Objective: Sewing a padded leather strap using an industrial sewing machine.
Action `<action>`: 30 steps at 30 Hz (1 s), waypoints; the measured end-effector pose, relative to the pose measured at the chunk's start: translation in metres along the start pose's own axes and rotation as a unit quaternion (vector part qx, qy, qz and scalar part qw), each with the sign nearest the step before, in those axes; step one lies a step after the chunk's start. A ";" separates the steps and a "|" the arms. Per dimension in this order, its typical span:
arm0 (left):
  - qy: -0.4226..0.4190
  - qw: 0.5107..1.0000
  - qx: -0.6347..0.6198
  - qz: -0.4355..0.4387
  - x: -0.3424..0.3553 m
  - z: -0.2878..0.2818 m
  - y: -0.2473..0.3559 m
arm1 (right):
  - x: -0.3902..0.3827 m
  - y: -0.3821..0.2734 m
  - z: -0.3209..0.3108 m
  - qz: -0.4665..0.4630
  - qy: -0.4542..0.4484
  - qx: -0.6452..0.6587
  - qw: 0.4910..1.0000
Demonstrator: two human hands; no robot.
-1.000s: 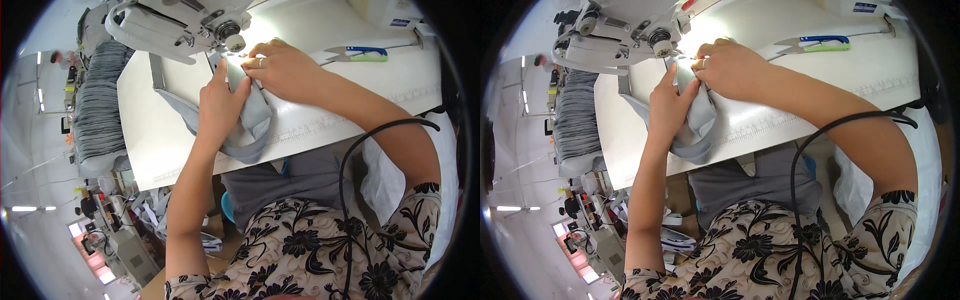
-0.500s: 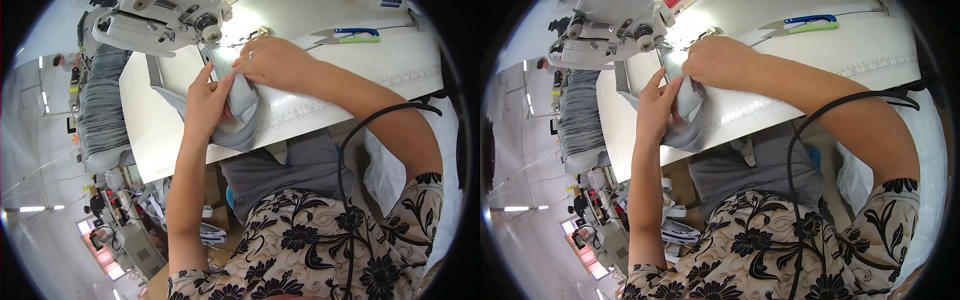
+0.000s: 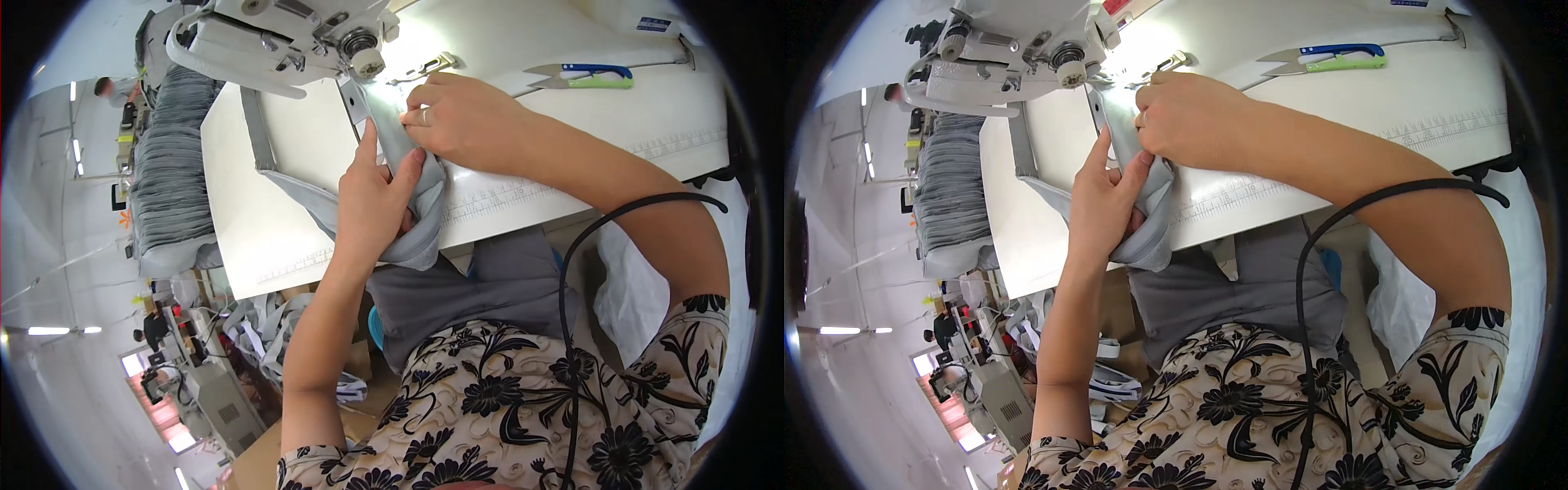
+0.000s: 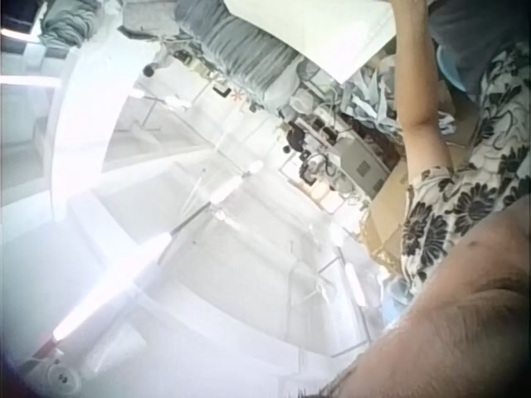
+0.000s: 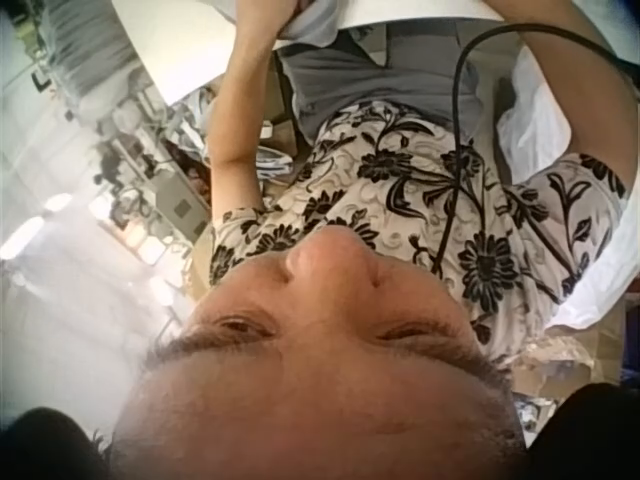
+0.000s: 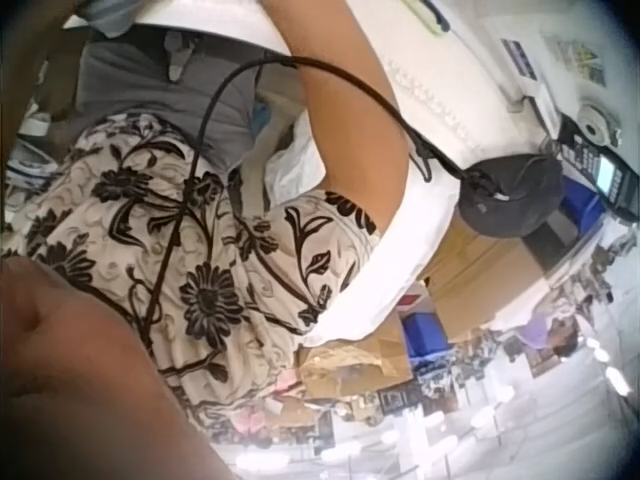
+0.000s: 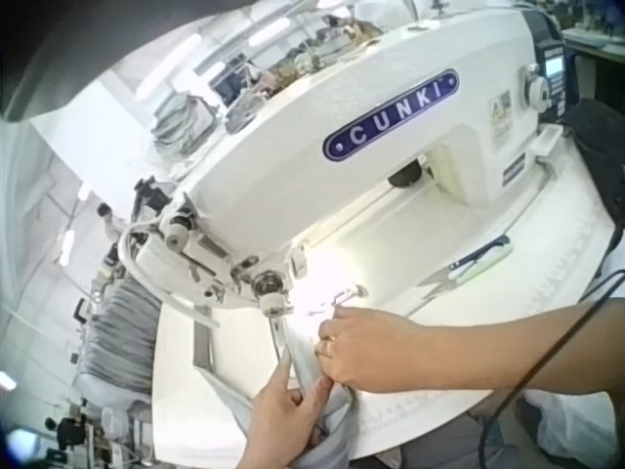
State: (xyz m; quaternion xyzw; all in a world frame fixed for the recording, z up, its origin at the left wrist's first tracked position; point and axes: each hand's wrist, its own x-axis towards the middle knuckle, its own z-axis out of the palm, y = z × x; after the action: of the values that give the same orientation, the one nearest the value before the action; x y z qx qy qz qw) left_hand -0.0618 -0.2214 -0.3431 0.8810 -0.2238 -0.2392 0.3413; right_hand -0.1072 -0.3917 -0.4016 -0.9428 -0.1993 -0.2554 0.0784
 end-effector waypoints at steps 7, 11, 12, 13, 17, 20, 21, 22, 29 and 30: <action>0.001 0.995 0.089 0.051 0.035 -0.015 0.008 | 0.006 0.011 0.005 0.040 0.034 0.030 0.998; 0.002 0.994 0.082 0.066 0.041 -0.012 0.000 | 0.001 0.020 0.009 0.121 0.057 0.190 0.973; 0.005 0.995 0.077 0.063 0.042 -0.013 -0.004 | 0.002 0.015 0.005 0.135 0.067 0.248 0.957; 0.012 0.992 0.086 0.086 0.043 -0.016 -0.007 | 0.004 0.011 0.002 0.149 0.076 0.305 0.938; 0.034 0.993 0.074 0.081 0.037 -0.013 -0.014 | 0.001 0.003 0.002 0.136 0.081 0.285 0.945; -0.047 0.999 -0.021 0.014 0.029 -0.019 -0.011 | -0.006 -0.006 -0.003 0.120 0.101 0.199 0.967; -0.042 0.999 -0.023 0.018 0.027 -0.019 -0.011 | -0.008 -0.009 -0.004 0.115 0.102 0.196 0.969; -0.027 0.999 0.018 0.041 0.026 -0.018 -0.011 | -0.010 -0.011 -0.003 0.111 0.094 0.192 0.971; -0.024 0.997 0.047 0.054 0.024 -0.016 -0.011 | -0.016 -0.015 -0.003 0.094 0.071 0.151 0.982; -0.041 0.998 0.030 0.032 0.022 -0.018 -0.010 | -0.016 -0.015 -0.004 0.092 0.067 0.157 0.981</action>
State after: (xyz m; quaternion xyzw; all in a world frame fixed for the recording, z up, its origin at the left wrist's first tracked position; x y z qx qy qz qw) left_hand -0.0320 -0.2187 -0.3443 0.8728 -0.2730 -0.2568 0.3127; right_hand -0.1279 -0.3848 -0.4058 -0.9139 -0.1434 -0.2755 0.2614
